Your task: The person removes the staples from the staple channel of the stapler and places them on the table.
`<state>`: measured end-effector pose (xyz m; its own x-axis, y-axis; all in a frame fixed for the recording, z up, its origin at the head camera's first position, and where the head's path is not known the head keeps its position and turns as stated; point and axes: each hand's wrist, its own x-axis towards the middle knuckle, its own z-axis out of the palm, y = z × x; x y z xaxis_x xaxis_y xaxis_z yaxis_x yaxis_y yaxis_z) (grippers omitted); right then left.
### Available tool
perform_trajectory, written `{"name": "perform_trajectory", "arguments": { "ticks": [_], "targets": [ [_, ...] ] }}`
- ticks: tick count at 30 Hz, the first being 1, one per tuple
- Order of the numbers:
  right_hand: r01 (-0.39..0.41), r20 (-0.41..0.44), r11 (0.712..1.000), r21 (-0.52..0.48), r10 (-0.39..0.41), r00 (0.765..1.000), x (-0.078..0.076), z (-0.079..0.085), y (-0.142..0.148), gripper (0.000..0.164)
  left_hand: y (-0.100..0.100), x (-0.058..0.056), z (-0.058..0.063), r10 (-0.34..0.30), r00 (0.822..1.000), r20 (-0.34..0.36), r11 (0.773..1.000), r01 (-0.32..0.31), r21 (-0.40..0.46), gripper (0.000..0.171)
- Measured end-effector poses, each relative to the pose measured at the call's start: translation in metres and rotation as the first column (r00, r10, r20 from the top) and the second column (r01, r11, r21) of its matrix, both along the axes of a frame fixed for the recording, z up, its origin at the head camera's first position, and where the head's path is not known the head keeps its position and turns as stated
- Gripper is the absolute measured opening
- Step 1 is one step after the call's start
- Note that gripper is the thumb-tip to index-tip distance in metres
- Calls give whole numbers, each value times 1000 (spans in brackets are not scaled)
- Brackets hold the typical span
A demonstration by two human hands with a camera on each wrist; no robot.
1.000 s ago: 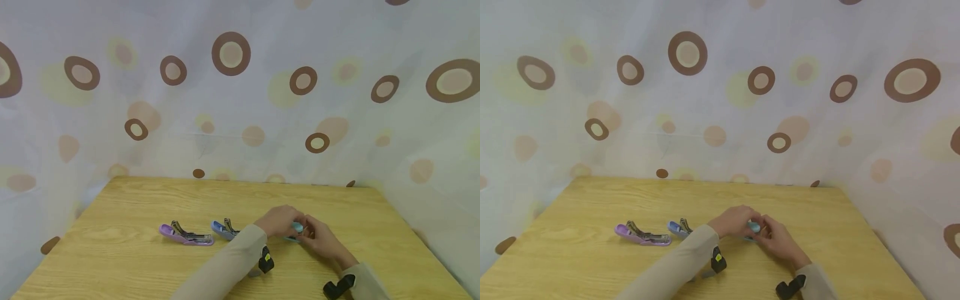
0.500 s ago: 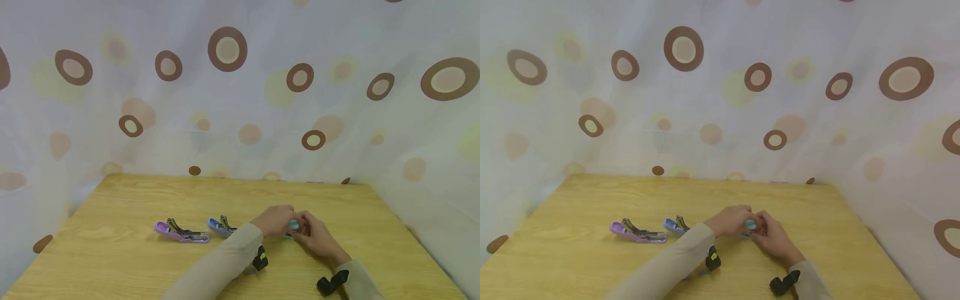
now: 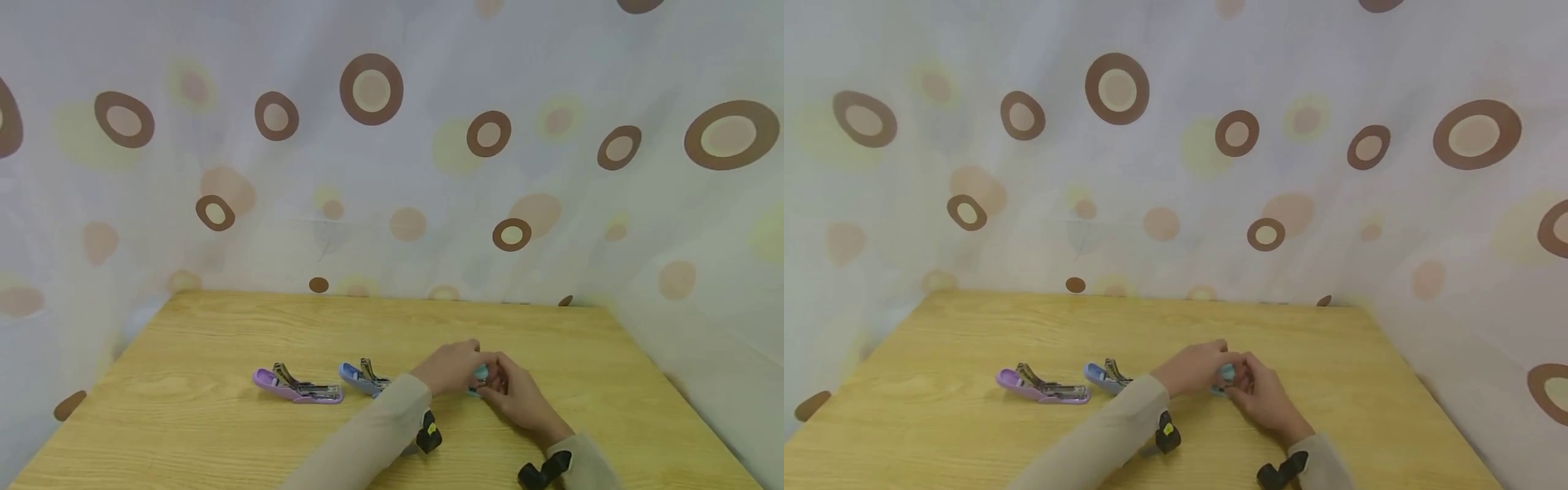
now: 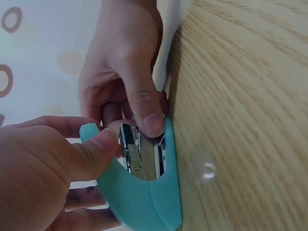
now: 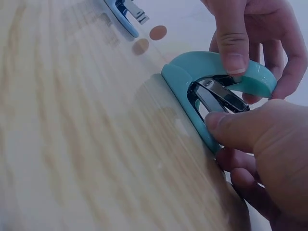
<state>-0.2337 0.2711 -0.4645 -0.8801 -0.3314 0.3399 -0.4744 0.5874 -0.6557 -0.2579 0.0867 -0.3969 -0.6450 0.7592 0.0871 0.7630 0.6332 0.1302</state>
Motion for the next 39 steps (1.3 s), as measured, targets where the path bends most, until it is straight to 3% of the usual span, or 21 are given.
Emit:
{"name": "perform_trajectory", "arguments": {
  "ticks": [5,10,13,17,24,32,39],
  "targets": [
    [5,-37,1000,-12,-5,999,5,3,1,31,-11,-6,1,-28,986,164,989,3,151,24],
    [-21,-66,999,-39,18,998,6,9,0,29,-20,-11,-1,-63,968,244,968,0,251,24],
    [-37,-48,997,-61,34,998,0,2,1,26,-30,-15,-3,-88,951,297,942,-17,335,25],
    [-7,-24,999,-41,6,1000,3,5,-2,24,-40,-17,-4,-123,927,354,908,-38,416,28],
    [-13,-55,1000,-22,12,998,11,22,-9,23,-45,-10,-1,-89,915,393,897,-98,431,29],
    [20,12,999,32,-20,1000,2,6,-1,17,-49,-4,8,1,911,412,916,-167,366,29],
    [12,-10,1000,14,-12,1000,2,2,0,18,-56,-2,9,42,915,402,923,-189,335,27]
  ]
}}
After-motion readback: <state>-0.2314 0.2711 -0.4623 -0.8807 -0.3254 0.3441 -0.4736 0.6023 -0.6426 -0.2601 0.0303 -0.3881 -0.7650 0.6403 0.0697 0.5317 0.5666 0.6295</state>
